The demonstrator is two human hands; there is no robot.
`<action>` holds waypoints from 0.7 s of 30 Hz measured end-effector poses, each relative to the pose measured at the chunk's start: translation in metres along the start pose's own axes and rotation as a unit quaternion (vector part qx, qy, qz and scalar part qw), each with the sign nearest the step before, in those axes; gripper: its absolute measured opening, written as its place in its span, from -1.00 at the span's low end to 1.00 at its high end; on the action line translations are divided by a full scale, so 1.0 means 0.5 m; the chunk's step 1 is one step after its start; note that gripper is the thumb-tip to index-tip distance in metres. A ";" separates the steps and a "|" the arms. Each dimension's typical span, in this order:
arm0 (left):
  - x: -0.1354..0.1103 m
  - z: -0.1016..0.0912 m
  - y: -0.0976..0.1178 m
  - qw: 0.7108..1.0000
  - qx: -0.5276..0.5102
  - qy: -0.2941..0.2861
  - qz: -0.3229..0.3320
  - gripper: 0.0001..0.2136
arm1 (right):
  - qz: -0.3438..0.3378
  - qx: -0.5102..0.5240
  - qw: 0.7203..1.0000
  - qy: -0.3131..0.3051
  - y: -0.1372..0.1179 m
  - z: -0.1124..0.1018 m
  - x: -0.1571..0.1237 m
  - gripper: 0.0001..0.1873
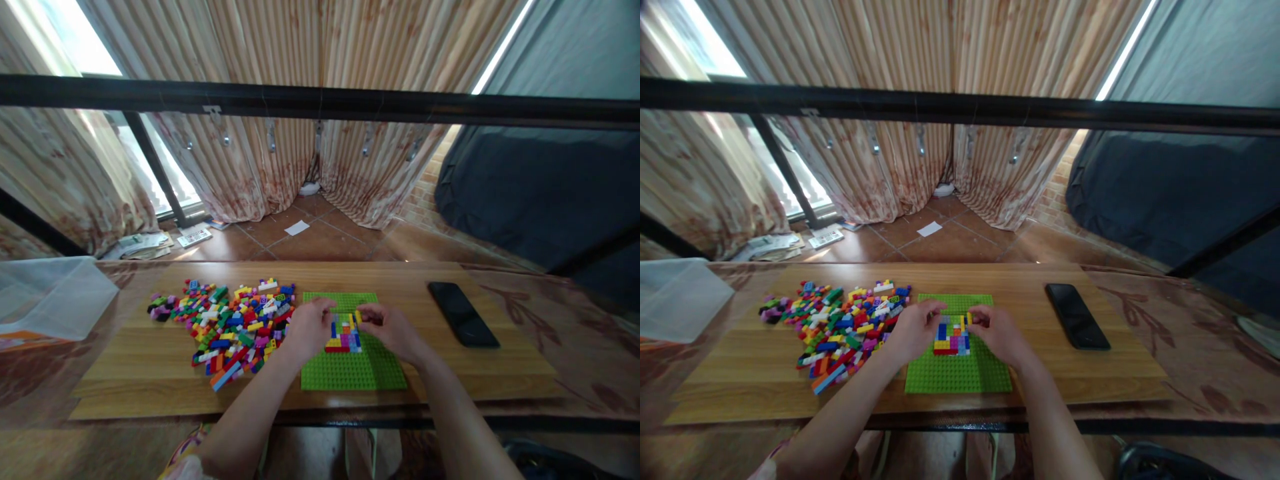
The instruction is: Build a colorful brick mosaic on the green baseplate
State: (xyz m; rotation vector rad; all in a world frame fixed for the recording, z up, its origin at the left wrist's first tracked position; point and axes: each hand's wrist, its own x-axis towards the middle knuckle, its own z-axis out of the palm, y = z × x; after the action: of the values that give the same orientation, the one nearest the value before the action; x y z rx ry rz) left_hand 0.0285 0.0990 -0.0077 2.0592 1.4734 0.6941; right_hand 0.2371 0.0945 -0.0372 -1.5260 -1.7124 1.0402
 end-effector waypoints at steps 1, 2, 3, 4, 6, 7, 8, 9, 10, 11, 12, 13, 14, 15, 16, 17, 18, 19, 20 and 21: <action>-0.002 0.000 0.002 0.999 0.029 0.008 0.012 -0.70 | 0.001 -0.002 1.000 -0.005 -0.003 0.003 0.000 -0.64; -0.003 0.000 0.003 0.998 0.052 0.014 0.025 -0.70 | 0.002 -0.003 1.000 -0.009 -0.008 0.006 0.000 -0.65; -0.003 0.001 0.003 0.997 0.067 0.018 0.037 -0.71 | 0.004 -0.001 1.000 -0.015 -0.012 0.009 0.001 -0.65; -0.003 0.001 0.002 0.996 0.077 0.020 0.048 -0.71 | 0.005 0.001 1.000 -0.021 -0.015 0.010 0.001 -0.65; -0.003 0.003 -0.001 0.994 0.085 0.020 0.063 -0.71 | 0.008 0.004 1.000 -0.029 -0.021 0.012 0.001 -0.66; -0.003 0.005 -0.003 0.994 0.087 0.019 0.069 -0.70 | 0.007 0.005 1.000 -0.028 -0.022 0.012 0.000 -0.67; -0.003 0.007 -0.004 0.993 0.087 0.017 0.076 -0.70 | 0.006 0.005 1.000 -0.025 -0.024 0.012 0.000 -0.67; -0.003 0.009 -0.005 0.993 0.086 0.013 0.084 -0.69 | 0.005 0.004 1.000 -0.021 -0.025 0.012 0.000 -0.68; -0.004 0.011 -0.005 0.992 0.084 0.008 0.094 -0.68 | 0.004 0.003 1.000 -0.017 -0.026 0.012 -0.001 -0.69; -0.006 0.013 -0.004 0.991 0.084 -0.001 0.105 -0.67 | 0.003 0.003 1.000 -0.015 -0.027 0.011 -0.001 -0.70; -0.007 0.015 -0.003 0.990 0.085 -0.011 0.116 -0.65 | 0.004 0.003 1.000 -0.016 -0.028 0.011 -0.001 -0.70; -0.009 0.017 -0.001 0.988 0.088 -0.022 0.126 -0.63 | 0.005 0.002 1.000 -0.018 -0.029 0.011 -0.001 -0.71; -0.011 0.019 0.001 0.986 0.092 -0.032 0.135 -0.61 | 0.006 0.002 1.000 -0.022 -0.029 0.012 -0.001 -0.71; -0.014 0.021 0.002 0.984 0.098 -0.042 0.142 -0.58 | 0.006 0.002 1.000 -0.024 -0.028 0.012 0.000 -0.71; -0.016 0.022 0.004 0.982 0.106 -0.050 0.147 -0.56 | 0.007 0.003 1.000 -0.026 -0.027 0.012 0.000 -0.71; -0.019 0.023 0.006 0.980 0.116 -0.058 0.152 -0.54 | 0.007 0.004 1.000 -0.026 -0.026 0.012 0.001 -0.70; -0.021 0.024 0.008 0.977 0.127 -0.065 0.156 -0.52 | 0.005 0.004 1.000 -0.026 -0.024 0.013 0.001 -0.70; -0.023 0.024 0.010 0.975 0.139 -0.073 0.158 -0.51 | 0.003 0.005 1.000 -0.025 -0.023 0.013 0.002 -0.70; -0.025 0.025 0.012 0.972 0.151 -0.079 0.159 -0.50 | 0.000 0.005 1.000 -0.023 -0.021 0.013 0.002 -0.69; -0.027 0.025 0.015 0.970 0.163 -0.085 0.159 -0.50 | -0.003 0.004 1.000 -0.023 -0.020 0.014 0.002 -0.69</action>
State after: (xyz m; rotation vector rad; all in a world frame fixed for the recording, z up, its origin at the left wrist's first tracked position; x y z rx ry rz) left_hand 0.0381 0.0827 -0.0134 2.5726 1.2361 0.3942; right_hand 0.2259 0.0941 -0.0320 -1.5007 -1.7410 1.0855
